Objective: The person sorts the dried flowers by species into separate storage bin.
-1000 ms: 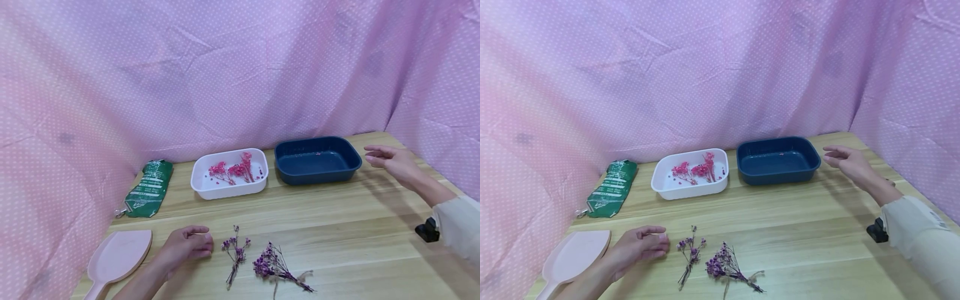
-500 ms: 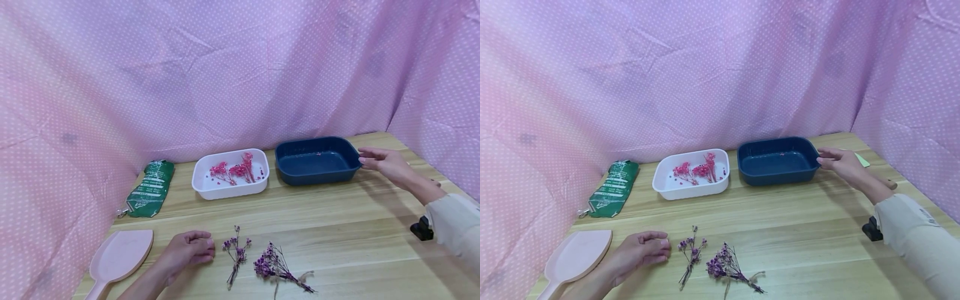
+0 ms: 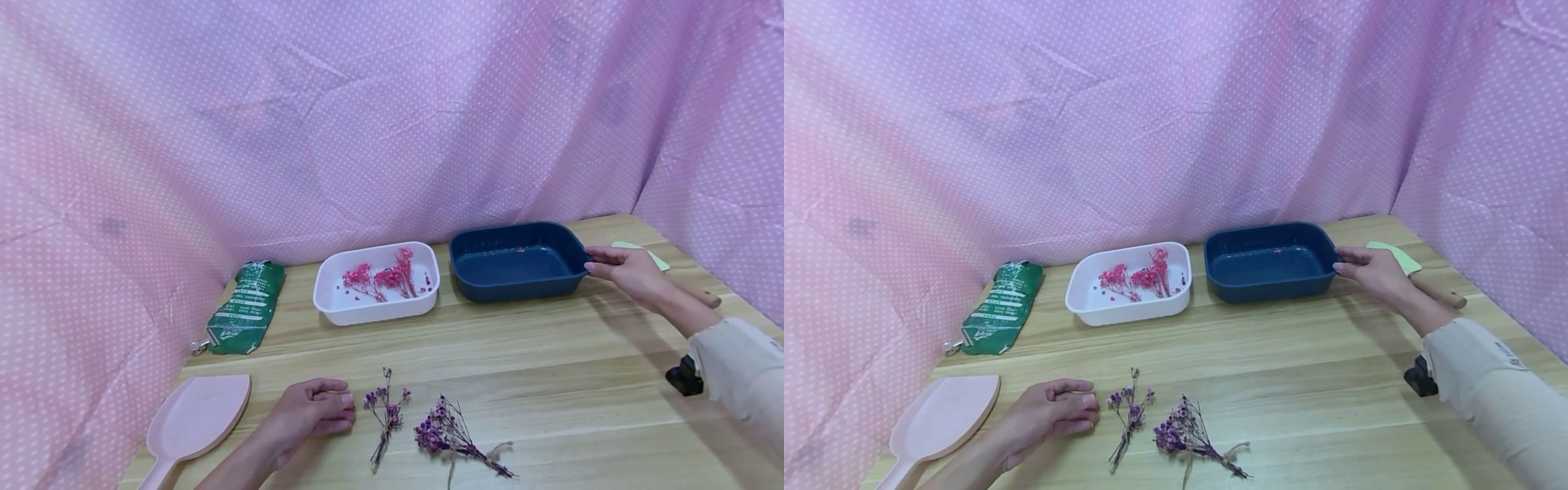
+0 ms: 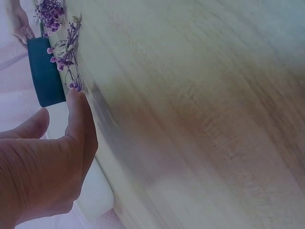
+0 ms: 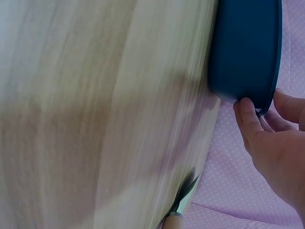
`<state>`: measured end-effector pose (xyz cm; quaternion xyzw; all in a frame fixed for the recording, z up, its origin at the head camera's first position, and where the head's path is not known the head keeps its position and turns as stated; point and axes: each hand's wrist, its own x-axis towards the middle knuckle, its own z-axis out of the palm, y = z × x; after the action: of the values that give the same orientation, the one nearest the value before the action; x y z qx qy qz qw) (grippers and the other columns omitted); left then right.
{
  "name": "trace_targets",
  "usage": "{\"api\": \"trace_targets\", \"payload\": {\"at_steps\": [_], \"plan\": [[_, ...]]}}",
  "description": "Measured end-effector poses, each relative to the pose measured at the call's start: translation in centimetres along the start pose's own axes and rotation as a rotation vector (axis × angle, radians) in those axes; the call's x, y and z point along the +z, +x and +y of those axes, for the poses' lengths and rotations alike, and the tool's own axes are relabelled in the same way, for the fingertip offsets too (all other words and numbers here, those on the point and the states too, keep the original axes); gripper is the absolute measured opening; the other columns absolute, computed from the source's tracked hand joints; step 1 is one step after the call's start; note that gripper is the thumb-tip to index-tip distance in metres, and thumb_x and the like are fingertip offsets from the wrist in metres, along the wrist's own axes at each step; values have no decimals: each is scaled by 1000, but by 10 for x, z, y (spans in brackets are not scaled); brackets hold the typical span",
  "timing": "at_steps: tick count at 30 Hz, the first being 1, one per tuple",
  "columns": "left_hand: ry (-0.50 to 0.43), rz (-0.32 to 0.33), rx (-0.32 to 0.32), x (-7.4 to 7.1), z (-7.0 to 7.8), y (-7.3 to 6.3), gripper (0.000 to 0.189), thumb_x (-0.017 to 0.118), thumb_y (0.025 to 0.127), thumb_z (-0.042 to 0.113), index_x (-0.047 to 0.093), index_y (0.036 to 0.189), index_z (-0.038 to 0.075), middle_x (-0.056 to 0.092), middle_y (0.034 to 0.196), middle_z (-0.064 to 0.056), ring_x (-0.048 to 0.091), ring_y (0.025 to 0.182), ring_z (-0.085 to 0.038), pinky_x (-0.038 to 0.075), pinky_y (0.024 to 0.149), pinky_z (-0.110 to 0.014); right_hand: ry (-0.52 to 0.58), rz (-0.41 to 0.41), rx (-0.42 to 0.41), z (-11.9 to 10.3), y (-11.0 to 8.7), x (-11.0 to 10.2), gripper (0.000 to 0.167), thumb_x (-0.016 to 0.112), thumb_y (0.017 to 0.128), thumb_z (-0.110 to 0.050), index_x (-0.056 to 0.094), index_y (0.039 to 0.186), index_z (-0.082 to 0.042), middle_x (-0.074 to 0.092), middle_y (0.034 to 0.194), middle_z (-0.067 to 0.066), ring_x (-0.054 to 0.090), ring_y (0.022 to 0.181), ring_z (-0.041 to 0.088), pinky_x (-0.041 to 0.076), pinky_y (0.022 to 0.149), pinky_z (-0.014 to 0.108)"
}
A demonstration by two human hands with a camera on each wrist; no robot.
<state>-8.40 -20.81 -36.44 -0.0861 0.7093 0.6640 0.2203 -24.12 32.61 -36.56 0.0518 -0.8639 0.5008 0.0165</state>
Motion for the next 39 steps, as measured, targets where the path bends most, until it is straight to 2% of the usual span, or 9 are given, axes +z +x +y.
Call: {"api": "trace_targets", "payload": {"at_steps": [2, 6, 16, 21, 25, 28, 31, 35, 39], "plan": [[2, -2, -5, 1, 0, -1, 56, 68, 88, 8, 40, 130, -16, 68, 101, -18, 67, 92, -28, 56, 85, -38, 44, 3, 2, 0, 0, 1, 57, 59, 97, -22, 40, 137, 14, 58, 98, -30, 54, 85, -18, 44, 73, 3], [23, -12, -23, 2, 0, -2, 53, 68, 88, 8, 43, 127, -16, 67, 101, -19, 67, 92, -27, 56, 85, -38, 97, 1, 10, 0, 0, 2, 59, 60, 96, -18, 37, 137, 16, 56, 93, -34, 55, 84, -18, 45, 73, 3], [150, -4, 0, 22, -5, -1, 37, 71, 87, 14, 60, 112, -11, 69, 89, -12, 68, 81, -21, 59, 75, -37, -7, -2, 25, -1, 0, 0, 60, 61, 96, -26, 41, 139, 10, 56, 120, -8, 52, 86, -20, 43, 74, 2], [422, 98, 81, 46, -6, -4, 39, 80, 79, 29, 67, 99, -2, 66, 76, -5, 63, 65, -16, 56, 60, -31, 16, -20, 45, -3, -1, -1, 63, 61, 95, -27, 38, 141, 10, 57, 118, -10, 53, 86, -18, 45, 73, 4], [703, 180, 164, 63, -6, -6, 47, 85, 70, 37, 68, 95, 2, 57, 70, 0, 52, 61, -13, 44, 52, -25, 95, -32, 49, -3, 0, 1, 62, 61, 96, -19, 34, 141, 13, 56, 102, -25, 56, 85, -16, 47, 73, 5], [882, 203, 261, 69, -7, -7, 38, 86, 69, 28, 67, 92, 4, 52, 69, 3, 46, 61, -11, 39, 52, -23, 174, -44, 46, -2, 1, 1, 60, 61, 95, -13, 33, 142, 13, 57, 98, -31, 60, 84, -11, 49, 74, 7], [1027, 233, 384, 70, -9, -7, 25, 83, 69, 13, 68, 88, 6, 51, 68, 6, 45, 60, -8, 39, 52, -23, 236, -49, 42, -2, 1, 1, 49, 62, 94, -9, 43, 138, 3, 59, 97, -31, 63, 83, -7, 50, 74, 8], [1110, 258, 487, 69, -12, -6, 22, 75, 67, 0, 70, 87, 8, 59, 73, 6, 55, 65, -10, 47, 55, -26, 288, -48, 30, -1, 0, 1, 30, 63, 93, -8, 56, 120, -17, 62, 97, -28, 65, 82, -4, 51, 74, 9], [1044, 199, 456, 64, -9, -4, 24, 70, 68, -5, 72, 89, 7, 62, 73, 4, 56, 64, -11, 48, 56, -26, 312, -42, 29, 0, -1, 2, 26, 63, 93, -7, 58, 112, -24, 63, 96, -27, 65, 82, -4, 51, 73, 9]]}}
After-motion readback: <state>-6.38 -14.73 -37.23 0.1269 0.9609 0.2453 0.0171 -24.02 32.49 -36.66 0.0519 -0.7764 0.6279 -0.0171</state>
